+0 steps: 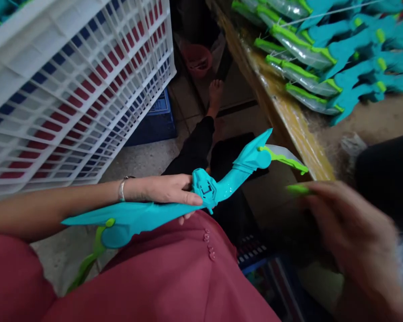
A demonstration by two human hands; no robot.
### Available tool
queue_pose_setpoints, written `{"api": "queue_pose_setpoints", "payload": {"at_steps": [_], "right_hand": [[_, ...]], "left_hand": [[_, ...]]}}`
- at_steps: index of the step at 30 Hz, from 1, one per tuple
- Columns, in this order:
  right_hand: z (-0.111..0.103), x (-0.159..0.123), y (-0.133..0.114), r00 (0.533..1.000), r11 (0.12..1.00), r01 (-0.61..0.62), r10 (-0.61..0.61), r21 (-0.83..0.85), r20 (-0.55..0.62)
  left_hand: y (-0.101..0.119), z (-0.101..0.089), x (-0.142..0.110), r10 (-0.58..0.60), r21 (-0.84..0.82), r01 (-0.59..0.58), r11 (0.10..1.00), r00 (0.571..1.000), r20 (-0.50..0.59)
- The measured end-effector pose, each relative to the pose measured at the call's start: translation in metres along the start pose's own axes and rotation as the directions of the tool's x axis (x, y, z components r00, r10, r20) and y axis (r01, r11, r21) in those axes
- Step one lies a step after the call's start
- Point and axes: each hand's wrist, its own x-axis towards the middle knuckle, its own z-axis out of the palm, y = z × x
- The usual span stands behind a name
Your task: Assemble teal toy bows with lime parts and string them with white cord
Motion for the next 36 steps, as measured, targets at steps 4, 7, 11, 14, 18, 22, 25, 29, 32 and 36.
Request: {"api": "queue_pose_setpoints", "payload": {"at_steps": [4,7,11,14,18,22,25,29,32,36], "right_hand": [[0.045,0.03,-0.07,0.855,0.889,0.165,-0.345,0.428,0.387],[0.064,0.037,-0.087,0.76,0.889,0.187,-0.401,0.418,0.512],[0.078,0.037,-0.089,0.757,0.894,0.125,-0.367,0.431,0.541],[0.087,0.035,-0.091,0.78,0.876,0.074,-0.349,0.477,0.52],[0.097,0.027,-0.096,0.793,0.831,0.0,-0.338,0.556,0.506],[0.105,0.014,-0.099,0.863,0.785,-0.088,-0.248,0.613,0.441],[0.111,0.008,-0.1,0.9,0.781,-0.096,-0.196,0.617,0.389],[0.115,0.004,-0.101,0.926,0.798,-0.074,-0.168,0.598,0.339],[0.118,0.001,-0.102,0.932,0.807,-0.061,-0.166,0.588,0.323],[0.123,-0.004,-0.099,0.95,0.817,-0.016,-0.167,0.576,0.263]], "left_hand": [[-0.012,0.012,-0.004,-0.064,-0.018,0.065,0.998,0.997,0.04],[-0.024,0.02,-0.008,-0.11,-0.026,0.112,0.993,0.992,0.069],[-0.04,0.027,-0.014,-0.217,-0.034,0.222,0.974,0.971,0.101],[-0.047,0.027,-0.017,-0.235,-0.036,0.242,0.97,0.963,0.128],[-0.053,0.024,-0.016,-0.213,-0.081,0.233,0.969,0.957,0.199],[-0.055,0.023,-0.016,-0.237,-0.129,0.264,0.956,0.952,0.194],[-0.056,0.023,-0.015,-0.241,-0.13,0.27,0.954,0.95,0.199],[-0.055,0.024,-0.015,-0.223,-0.099,0.245,0.964,0.955,0.198],[-0.051,0.025,-0.014,-0.263,-0.06,0.277,0.959,0.949,0.175],[-0.047,0.026,-0.012,-0.301,-0.027,0.307,0.951,0.944,0.135]]}}
